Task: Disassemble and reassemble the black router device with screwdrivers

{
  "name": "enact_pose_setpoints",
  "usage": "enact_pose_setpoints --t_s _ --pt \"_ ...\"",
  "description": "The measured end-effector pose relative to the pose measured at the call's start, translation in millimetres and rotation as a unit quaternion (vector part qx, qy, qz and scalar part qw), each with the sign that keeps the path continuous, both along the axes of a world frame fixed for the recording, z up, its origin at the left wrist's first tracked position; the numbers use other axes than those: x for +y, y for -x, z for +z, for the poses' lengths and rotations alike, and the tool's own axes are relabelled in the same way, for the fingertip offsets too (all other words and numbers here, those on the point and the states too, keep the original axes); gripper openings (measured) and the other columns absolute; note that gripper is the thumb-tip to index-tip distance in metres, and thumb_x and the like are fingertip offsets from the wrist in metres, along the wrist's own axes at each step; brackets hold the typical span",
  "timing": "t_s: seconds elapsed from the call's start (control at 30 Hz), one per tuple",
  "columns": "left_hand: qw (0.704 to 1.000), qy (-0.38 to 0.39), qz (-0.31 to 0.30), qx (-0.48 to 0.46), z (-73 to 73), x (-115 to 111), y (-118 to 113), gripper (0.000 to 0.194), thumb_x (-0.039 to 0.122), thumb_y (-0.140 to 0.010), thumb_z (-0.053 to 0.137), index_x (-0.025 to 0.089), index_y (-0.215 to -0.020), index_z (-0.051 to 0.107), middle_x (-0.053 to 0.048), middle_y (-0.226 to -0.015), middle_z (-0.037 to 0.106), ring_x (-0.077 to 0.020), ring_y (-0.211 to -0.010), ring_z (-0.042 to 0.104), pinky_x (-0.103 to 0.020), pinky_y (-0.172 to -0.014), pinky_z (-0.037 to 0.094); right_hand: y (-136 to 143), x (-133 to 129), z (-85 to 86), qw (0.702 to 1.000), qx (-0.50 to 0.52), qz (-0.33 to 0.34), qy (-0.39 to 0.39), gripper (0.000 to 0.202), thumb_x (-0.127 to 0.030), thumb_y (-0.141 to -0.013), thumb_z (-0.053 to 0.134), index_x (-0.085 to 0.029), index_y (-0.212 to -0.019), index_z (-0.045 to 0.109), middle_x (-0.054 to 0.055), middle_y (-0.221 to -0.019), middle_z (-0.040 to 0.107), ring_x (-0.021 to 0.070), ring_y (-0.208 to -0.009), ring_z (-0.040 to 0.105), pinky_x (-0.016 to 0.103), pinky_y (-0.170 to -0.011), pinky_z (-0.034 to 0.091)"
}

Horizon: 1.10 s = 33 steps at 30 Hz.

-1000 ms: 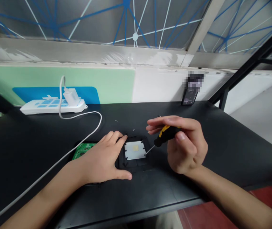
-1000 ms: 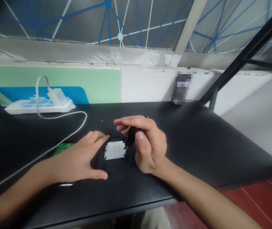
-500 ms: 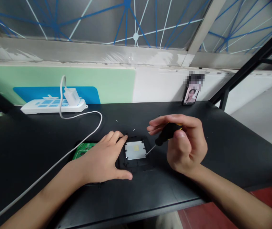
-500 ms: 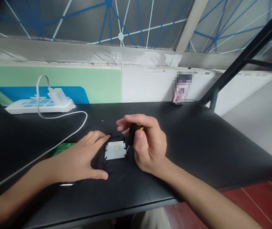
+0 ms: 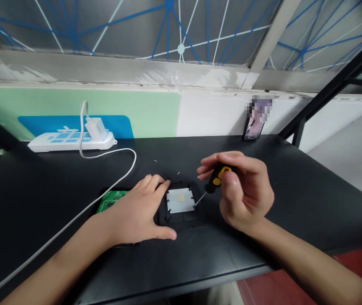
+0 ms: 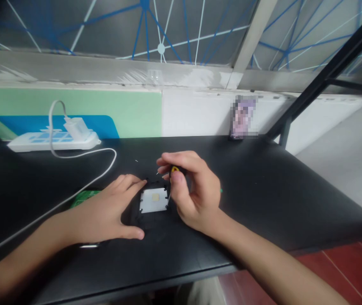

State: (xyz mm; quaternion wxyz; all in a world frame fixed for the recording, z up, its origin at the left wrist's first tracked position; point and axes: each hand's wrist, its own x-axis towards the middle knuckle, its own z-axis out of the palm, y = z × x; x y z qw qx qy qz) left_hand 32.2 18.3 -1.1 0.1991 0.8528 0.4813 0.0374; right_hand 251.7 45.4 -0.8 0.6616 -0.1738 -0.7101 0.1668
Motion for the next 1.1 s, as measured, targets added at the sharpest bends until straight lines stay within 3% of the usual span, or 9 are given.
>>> enact_pose_setpoints --t_s 0.1,0.17,0.3,0.37,0.57,0.67,0.8,1.0,1.1 --pt "1.0 -0.001 0.003 -0.006 -0.3 0.5 -0.2 0.103 0.068 -0.072 0.074 0.012 -0.152 0.04 -0.017 -0.142 0.047 -0.0395 -0.131 0.043 -0.052 -0.112 0.04 0.6 -0.3 -1.9 0.998 0.02 0.049 0.022 0.032 -0.017 -0.1 0.042 -0.025 -0.123 0.063 0.008 -0.117 0.074 0.0195 -0.087 0.073 0.037 -0.062 0.063" --pt "1.0 -0.003 0.002 -0.009 -0.2 0.3 -0.3 0.103 0.068 -0.073 0.074 0.012 -0.152 0.04 -0.017 -0.141 0.048 -0.0397 -0.131 0.043 -0.053 -0.111 0.04 -1.2 2.6 -3.4 0.999 0.004 0.053 0.003 0.03 -0.018 -0.098 0.049 -0.026 -0.124 0.062 0.008 -0.122 0.071 0.0204 -0.088 0.073 0.039 -0.065 0.064" --pt "1.0 -0.007 -0.002 -0.011 0.6 -0.6 0.0 0.102 0.068 -0.074 0.072 0.011 -0.152 0.039 -0.018 -0.14 0.048 -0.0401 -0.131 0.043 -0.054 -0.112 0.04 -4.8 8.0 -5.0 0.996 -0.05 -0.019 -0.069 0.047 -0.013 -0.082 0.072 -0.03 -0.125 0.064 0.005 -0.108 0.068 0.0192 -0.085 0.068 0.037 -0.065 0.064" --pt "1.0 -0.009 -0.004 -0.012 0.6 -0.7 0.3 0.102 0.069 -0.074 0.072 0.012 -0.152 0.039 -0.018 -0.14 0.048 -0.0406 -0.131 0.043 -0.055 -0.111 0.04 -4.4 7.2 -4.9 0.995 -0.049 -0.043 -0.073 0.053 -0.008 -0.08 0.073 -0.029 -0.127 0.064 0.003 -0.099 0.067 0.0182 -0.083 0.067 0.035 -0.063 0.063" --pt "1.0 -0.006 -0.001 -0.011 1.2 -0.3 0.0 0.098 0.066 -0.073 0.074 0.015 -0.15 0.041 -0.017 -0.14 0.048 -0.04 -0.13 0.044 -0.054 -0.109 0.041 -0.3 1.2 -4.9 0.999 -0.002 0.035 0.01 0.039 -0.016 -0.097 0.047 -0.026 -0.132 0.058 0.008 -0.119 0.073 0.0193 -0.088 0.073 0.037 -0.065 0.064" --pt "1.0 -0.007 -0.003 -0.003 1.9 -0.6 -0.5 0.099 0.066 -0.074 0.074 0.013 -0.151 0.04 -0.017 -0.141 0.047 -0.0396 -0.131 0.043 -0.053 -0.111 0.04 -2.1 4.1 -4.3 0.999 -0.015 0.034 -0.014 0.034 -0.019 -0.094 0.053 -0.028 -0.126 0.062 0.007 -0.121 0.071 0.0208 -0.089 0.072 0.039 -0.065 0.064" --pt "1.0 -0.008 -0.004 0.0 1.2 -1.2 -0.2 0.103 0.067 -0.074 0.073 0.01 -0.152 0.038 -0.018 -0.141 0.047 -0.0394 -0.132 0.042 -0.052 -0.113 0.039 -4.3 7.0 -2.8 0.995 -0.045 -0.037 -0.08 0.045 -0.014 -0.082 0.071 -0.028 -0.124 0.066 0.004 -0.098 0.068 0.0183 -0.081 0.067 0.035 -0.061 0.063" --pt "1.0 -0.004 -0.003 -0.01 1.3 -1.4 0.1 0.098 0.067 -0.074 0.073 0.015 -0.151 0.04 -0.017 -0.141 0.048 -0.0397 -0.13 0.044 -0.054 -0.109 0.041 -0.7 0.2 -4.1 0.999 -0.007 0.019 0.032 0.038 -0.02 -0.099 0.045 -0.028 -0.134 0.057 0.007 -0.111 0.074 0.0198 -0.085 0.072 0.038 -0.064 0.063" --pt "1.0 -0.003 -0.003 -0.009 2.0 -1.2 0.2 0.099 0.066 -0.074 0.074 0.014 -0.15 0.041 -0.017 -0.14 0.048 -0.0399 -0.129 0.044 -0.053 -0.109 0.042 -2.0 1.9 -5.6 0.999 -0.01 0.035 0.027 0.035 -0.023 -0.099 0.045 -0.03 -0.131 0.058 0.008 -0.118 0.071 0.0217 -0.086 0.072 0.041 -0.064 0.063"
